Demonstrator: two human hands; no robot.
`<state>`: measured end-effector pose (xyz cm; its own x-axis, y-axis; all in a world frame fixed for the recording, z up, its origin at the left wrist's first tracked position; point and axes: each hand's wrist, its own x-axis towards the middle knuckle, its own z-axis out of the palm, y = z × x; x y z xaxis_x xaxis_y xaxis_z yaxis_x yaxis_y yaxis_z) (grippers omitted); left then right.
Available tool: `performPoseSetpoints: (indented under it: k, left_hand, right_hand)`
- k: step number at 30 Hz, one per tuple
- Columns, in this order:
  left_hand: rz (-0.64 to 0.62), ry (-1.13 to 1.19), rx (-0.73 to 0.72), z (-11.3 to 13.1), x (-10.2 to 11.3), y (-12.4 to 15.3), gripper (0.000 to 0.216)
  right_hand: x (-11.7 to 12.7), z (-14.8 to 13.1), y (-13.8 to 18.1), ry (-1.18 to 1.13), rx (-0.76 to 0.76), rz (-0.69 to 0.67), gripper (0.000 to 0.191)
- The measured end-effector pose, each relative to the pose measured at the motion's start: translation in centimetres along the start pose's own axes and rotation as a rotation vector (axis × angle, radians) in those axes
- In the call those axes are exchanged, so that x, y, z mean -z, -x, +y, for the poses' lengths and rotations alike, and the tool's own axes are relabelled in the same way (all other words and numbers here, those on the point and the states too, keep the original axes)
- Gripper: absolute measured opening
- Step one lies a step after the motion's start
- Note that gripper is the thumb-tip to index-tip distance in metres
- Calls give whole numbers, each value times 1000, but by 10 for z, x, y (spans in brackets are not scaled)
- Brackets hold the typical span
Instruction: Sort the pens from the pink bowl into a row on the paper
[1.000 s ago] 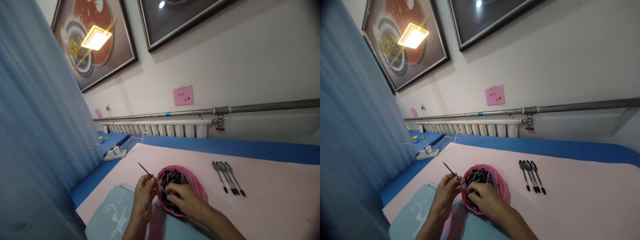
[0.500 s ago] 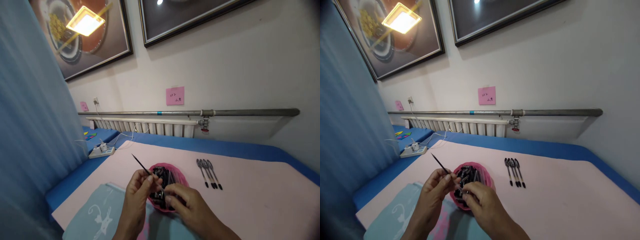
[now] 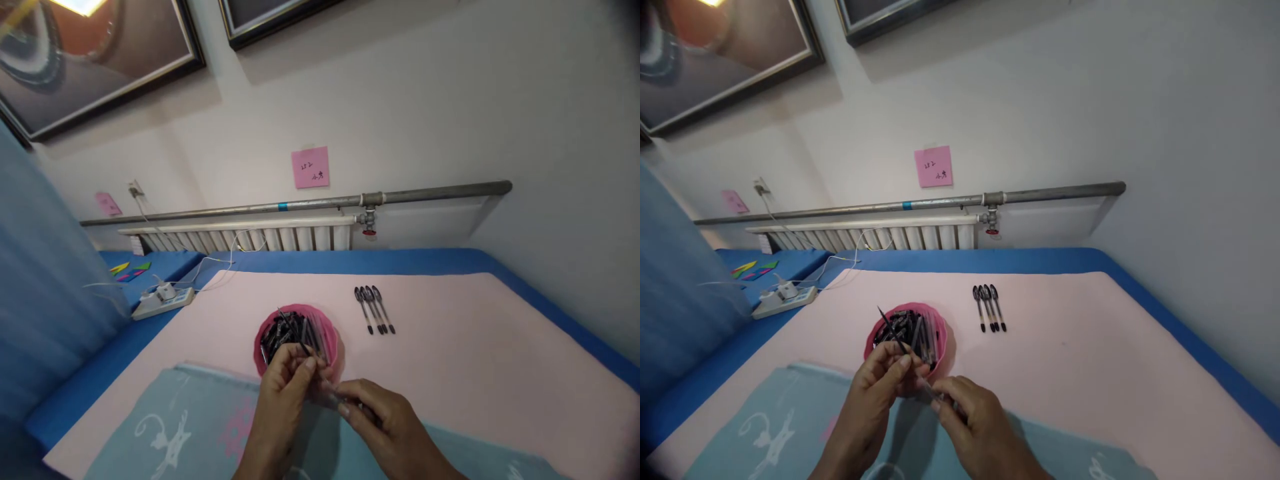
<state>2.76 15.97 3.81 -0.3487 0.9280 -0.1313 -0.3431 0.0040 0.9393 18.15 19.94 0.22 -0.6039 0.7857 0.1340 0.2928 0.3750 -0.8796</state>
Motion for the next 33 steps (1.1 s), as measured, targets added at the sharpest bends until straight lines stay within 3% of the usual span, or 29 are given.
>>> performPoseSetpoints:
  k: [8, 16, 21, 26, 29, 33]
  left_hand:
    - [-33, -115, -6, 0, 1, 4, 18]
    - [-88, -194, 14, -7, 0, 13, 16]
    - [57, -218, -24, -1, 24, 9, 35]
    - [303, -475, -151, 20, 63, 2, 31]
    - [332, -604, -174, 18, 73, 1, 22]
    - [298, -705, -244, 4, 66, -4, 10]
  right_hand:
    - [-5, -1, 3, -10, 36, 6, 17]
    - [-9, -9, 1, -63, -82, 58, 15]
    - [-9, -7, 3, -30, -63, 107, 15]
    - [-13, -4, 7, -12, -110, 87, 14]
    - [-14, -1, 7, -5, -134, 72, 13]
    - [-14, 7, 4, 12, -156, 77, 12]
